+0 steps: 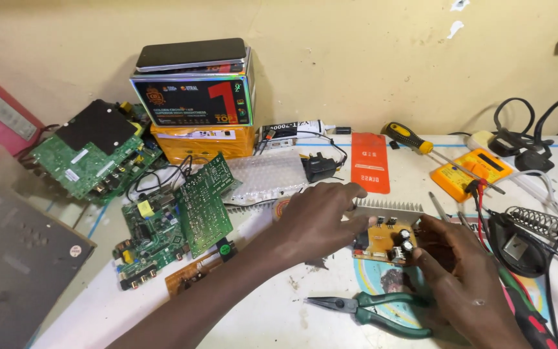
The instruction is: Repairing and soldering electronic circuit boards using a soldering iron, screwdriver, and pliers.
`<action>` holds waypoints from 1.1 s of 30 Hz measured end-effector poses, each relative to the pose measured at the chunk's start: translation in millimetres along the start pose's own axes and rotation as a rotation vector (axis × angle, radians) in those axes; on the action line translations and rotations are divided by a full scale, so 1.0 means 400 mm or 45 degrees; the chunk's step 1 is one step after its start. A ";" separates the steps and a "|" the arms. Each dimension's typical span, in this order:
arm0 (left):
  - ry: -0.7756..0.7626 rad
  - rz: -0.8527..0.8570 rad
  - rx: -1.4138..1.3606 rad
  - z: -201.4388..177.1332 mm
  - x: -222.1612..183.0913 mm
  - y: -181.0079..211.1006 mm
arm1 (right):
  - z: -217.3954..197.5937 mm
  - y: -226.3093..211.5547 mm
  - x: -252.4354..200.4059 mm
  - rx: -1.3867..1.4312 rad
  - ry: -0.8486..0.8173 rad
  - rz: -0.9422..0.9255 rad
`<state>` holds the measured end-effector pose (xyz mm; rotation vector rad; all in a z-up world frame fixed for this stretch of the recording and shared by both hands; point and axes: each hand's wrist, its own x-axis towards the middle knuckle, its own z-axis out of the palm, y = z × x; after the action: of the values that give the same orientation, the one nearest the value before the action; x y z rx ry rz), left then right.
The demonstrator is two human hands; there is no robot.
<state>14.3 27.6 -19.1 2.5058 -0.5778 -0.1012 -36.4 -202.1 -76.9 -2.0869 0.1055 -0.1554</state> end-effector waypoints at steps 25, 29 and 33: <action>0.737 -0.262 0.031 -0.227 -0.238 -0.186 | -0.012 0.056 0.014 -0.472 0.028 -0.561; 0.525 -0.511 -0.029 -0.225 -0.234 -0.233 | -0.015 0.045 0.010 -0.476 -0.014 -0.509; 0.441 -0.612 -0.059 -0.224 -0.231 -0.239 | -0.013 0.039 0.008 -0.503 -0.020 -0.523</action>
<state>-15.7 184.2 0.0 2.4867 0.1681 0.1375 -34.2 -214.9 -87.6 -2.4826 -0.3297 -0.3924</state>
